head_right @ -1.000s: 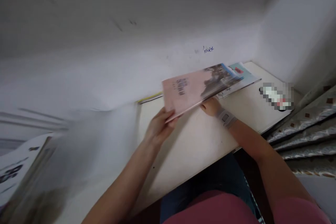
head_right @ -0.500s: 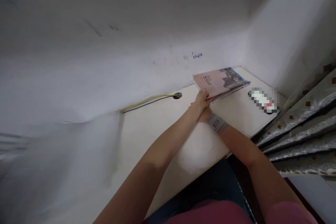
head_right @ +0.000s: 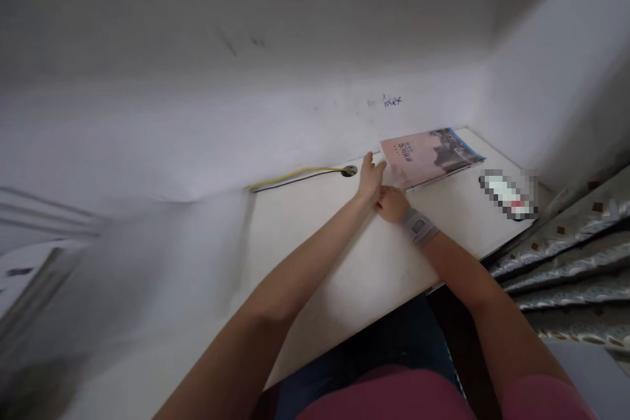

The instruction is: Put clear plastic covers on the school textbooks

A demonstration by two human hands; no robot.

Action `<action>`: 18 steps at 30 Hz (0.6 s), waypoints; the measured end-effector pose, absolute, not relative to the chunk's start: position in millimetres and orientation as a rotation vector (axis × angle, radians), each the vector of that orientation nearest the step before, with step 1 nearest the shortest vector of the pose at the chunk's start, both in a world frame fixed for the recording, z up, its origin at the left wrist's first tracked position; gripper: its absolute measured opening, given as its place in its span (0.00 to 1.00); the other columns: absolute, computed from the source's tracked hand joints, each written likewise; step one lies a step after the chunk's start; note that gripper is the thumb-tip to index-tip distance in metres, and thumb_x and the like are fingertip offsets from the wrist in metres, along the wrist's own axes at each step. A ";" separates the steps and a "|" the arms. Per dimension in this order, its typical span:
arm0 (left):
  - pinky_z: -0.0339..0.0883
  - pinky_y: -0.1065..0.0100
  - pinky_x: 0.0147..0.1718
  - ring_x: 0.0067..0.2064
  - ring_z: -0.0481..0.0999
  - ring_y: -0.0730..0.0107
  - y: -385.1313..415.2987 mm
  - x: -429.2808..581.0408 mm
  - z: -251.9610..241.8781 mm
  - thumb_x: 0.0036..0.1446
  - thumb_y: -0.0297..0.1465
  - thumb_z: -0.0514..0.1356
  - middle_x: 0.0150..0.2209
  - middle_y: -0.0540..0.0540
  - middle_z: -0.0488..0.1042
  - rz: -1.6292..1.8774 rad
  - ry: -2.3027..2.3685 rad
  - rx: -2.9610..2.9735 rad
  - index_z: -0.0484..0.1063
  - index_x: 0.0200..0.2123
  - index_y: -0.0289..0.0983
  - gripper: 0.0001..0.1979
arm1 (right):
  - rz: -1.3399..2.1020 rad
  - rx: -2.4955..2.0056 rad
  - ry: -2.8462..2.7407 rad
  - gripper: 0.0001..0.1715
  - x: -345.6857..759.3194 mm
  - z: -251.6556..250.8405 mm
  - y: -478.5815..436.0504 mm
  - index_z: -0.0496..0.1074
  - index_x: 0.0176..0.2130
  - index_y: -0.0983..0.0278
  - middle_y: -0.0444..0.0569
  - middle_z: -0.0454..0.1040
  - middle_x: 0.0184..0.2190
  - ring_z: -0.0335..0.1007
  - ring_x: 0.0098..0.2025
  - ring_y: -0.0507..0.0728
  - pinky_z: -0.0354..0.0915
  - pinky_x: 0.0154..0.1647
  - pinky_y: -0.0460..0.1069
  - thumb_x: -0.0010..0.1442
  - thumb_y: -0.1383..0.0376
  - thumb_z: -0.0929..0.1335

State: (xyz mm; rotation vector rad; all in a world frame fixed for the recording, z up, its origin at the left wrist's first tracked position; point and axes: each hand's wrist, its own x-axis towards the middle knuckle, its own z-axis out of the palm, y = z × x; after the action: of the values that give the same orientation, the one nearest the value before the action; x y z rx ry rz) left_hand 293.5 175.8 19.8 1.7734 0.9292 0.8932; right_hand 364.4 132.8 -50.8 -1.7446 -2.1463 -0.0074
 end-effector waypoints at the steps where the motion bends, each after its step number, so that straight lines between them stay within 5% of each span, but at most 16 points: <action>1: 0.58 0.59 0.55 0.59 0.62 0.62 178.0 277.4 25.7 0.60 0.28 0.48 0.60 0.34 0.61 0.941 0.950 1.771 0.56 0.58 0.33 0.23 | -0.017 -1.728 -2.156 0.17 366.1 -50.5 132.1 0.70 0.49 0.64 0.55 0.72 0.48 0.69 0.47 0.57 0.64 0.51 0.55 0.63 0.61 0.63; 6: 0.60 0.59 0.55 0.57 0.66 0.62 164.9 153.1 39.5 0.58 0.31 0.52 0.55 0.40 0.68 0.819 0.984 2.351 0.67 0.50 0.37 0.17 | -0.061 -1.634 -2.186 0.19 372.4 -52.5 128.3 0.70 0.51 0.64 0.55 0.71 0.51 0.65 0.54 0.59 0.60 0.56 0.56 0.62 0.65 0.61; 11: 0.50 0.44 0.57 0.65 0.48 0.39 144.6 35.9 30.4 0.59 0.30 0.52 0.64 0.26 0.51 0.090 2.041 2.424 0.60 0.57 0.25 0.23 | -0.088 -1.599 -2.188 0.22 375.5 -58.7 128.9 0.70 0.50 0.70 0.61 0.70 0.53 0.65 0.55 0.62 0.60 0.56 0.58 0.61 0.65 0.58; 14: 0.61 0.47 0.49 0.59 0.61 0.38 138.9 -0.6 20.9 0.60 0.34 0.51 0.57 0.22 0.61 -0.124 2.231 2.185 0.62 0.54 0.22 0.24 | -0.102 -1.594 -2.191 0.23 377.9 -61.9 129.4 0.71 0.50 0.69 0.61 0.70 0.52 0.66 0.54 0.63 0.61 0.55 0.59 0.61 0.64 0.58; 18: 0.66 0.60 0.44 0.49 0.73 0.52 136.6 -21.2 15.9 0.60 0.38 0.51 0.48 0.30 0.72 -0.125 2.129 2.160 0.70 0.46 0.28 0.20 | -0.134 -1.599 -2.189 0.24 379.8 -65.4 129.0 0.71 0.50 0.68 0.61 0.71 0.52 0.66 0.54 0.63 0.62 0.55 0.60 0.61 0.63 0.57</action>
State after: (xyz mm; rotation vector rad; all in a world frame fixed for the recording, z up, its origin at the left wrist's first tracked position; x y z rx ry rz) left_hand -21.2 136.6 15.9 2.1604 2.1290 -0.1250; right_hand 379.8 129.0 -65.4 -1.5993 -2.1894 -0.1340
